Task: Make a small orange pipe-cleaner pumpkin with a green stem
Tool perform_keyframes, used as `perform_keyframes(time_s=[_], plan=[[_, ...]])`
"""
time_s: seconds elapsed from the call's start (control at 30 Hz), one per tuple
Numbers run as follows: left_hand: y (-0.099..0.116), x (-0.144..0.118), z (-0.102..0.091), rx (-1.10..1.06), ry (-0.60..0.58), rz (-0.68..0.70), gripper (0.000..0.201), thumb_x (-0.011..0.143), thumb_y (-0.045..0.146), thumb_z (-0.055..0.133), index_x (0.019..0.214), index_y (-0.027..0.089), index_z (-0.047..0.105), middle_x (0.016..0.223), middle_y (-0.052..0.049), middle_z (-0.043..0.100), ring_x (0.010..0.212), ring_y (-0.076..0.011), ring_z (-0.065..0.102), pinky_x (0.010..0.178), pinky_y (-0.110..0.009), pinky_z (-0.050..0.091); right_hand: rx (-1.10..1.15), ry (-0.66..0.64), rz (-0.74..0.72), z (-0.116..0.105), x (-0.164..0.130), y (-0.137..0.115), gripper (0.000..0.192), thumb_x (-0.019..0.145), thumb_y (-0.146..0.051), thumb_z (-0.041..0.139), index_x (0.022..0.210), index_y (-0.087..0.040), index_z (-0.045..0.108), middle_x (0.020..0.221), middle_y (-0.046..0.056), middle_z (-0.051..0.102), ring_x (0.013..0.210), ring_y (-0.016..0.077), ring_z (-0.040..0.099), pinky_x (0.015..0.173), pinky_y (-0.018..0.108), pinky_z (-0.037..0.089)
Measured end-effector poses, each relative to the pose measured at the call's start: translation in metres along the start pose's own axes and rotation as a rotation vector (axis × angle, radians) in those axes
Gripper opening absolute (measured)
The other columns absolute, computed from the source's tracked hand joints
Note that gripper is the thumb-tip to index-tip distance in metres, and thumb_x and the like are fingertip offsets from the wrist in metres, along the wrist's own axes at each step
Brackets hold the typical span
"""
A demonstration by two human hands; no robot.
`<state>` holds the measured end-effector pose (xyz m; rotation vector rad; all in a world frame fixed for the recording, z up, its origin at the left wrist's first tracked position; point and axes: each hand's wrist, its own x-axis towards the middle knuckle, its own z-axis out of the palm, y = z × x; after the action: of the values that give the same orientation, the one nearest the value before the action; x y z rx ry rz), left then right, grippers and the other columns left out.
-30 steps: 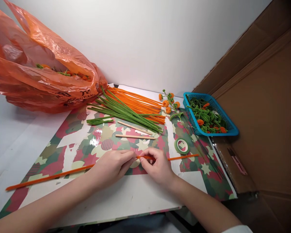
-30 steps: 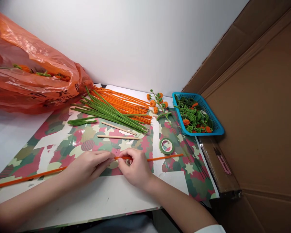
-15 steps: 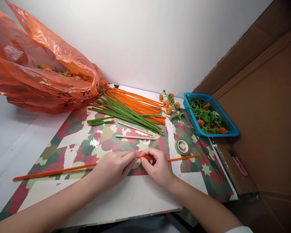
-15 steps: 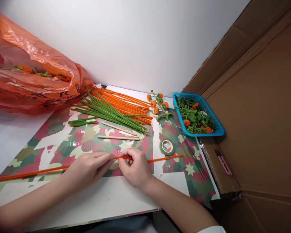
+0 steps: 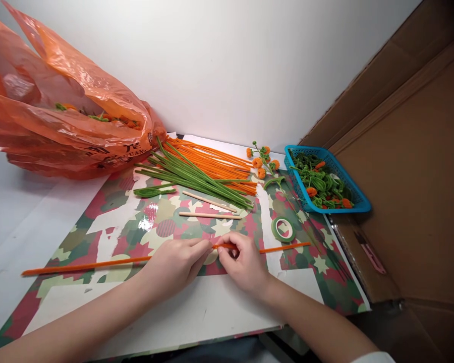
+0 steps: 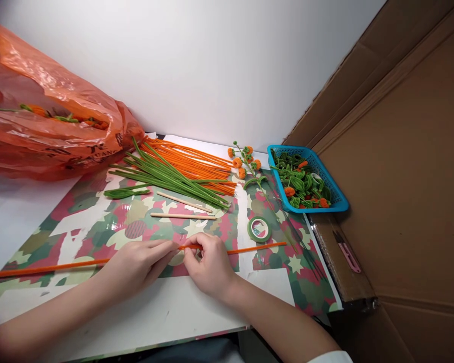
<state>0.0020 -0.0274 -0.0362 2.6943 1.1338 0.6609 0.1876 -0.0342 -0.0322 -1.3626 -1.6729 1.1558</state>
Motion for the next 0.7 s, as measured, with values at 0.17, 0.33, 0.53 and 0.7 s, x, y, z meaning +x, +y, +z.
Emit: perform_keyframes(time_s=[0.17, 0.33, 0.53, 0.7], plan=[[-0.001, 0.001, -0.001, -0.014, -0.042, -0.030, 0.029, 0.094, 0.013, 0.033, 0.071, 0.020, 0.049, 0.054, 0.004, 0.050, 0.041, -0.0108, 0.040, 0.042, -0.024, 0.021, -0.064, 0.018, -0.082, 0.000, 0.000, 0.001, 0.012, 0.079, -0.014, 0.051, 0.079, -0.019, 0.061, 0.068, -0.001, 0.060, 0.054, 0.0102, 0.043, 0.052, 0.024, 0.034], [-0.004, 0.000, -0.001, -0.091, -0.087, -0.070, 0.027, 0.092, 0.013, 0.034, 0.072, 0.020, 0.050, 0.056, 0.004, 0.051, 0.043, -0.0104, 0.040, 0.043, -0.023, 0.021, -0.121, 0.041, -0.144, 0.001, 0.000, 0.004, 0.012, 0.080, -0.013, 0.051, 0.078, -0.019, 0.061, 0.069, -0.001, 0.061, 0.055, 0.0110, 0.045, 0.054, 0.024, 0.034], [-0.004, 0.006, -0.007, -0.315, -0.178, -0.178, 0.028, 0.091, 0.018, 0.034, 0.067, 0.019, 0.048, 0.055, 0.004, 0.045, 0.047, -0.0099, 0.036, 0.047, -0.022, 0.023, -0.224, 0.076, -0.231, 0.003, -0.002, 0.005, 0.012, 0.081, -0.013, 0.050, 0.078, -0.019, 0.060, 0.069, 0.000, 0.061, 0.061, 0.0131, 0.051, 0.060, 0.026, 0.036], [-0.002, 0.012, -0.018, -0.543, -0.321, -0.336, 0.034, 0.092, 0.028, 0.038, 0.060, 0.019, 0.046, 0.051, 0.005, 0.040, 0.047, -0.0095, 0.033, 0.047, -0.022, 0.024, -0.320, 0.087, -0.353, 0.003, -0.002, 0.006, 0.011, 0.083, -0.013, 0.049, 0.079, -0.018, 0.057, 0.067, -0.001, 0.059, 0.064, 0.0137, 0.053, 0.066, 0.027, 0.035]])
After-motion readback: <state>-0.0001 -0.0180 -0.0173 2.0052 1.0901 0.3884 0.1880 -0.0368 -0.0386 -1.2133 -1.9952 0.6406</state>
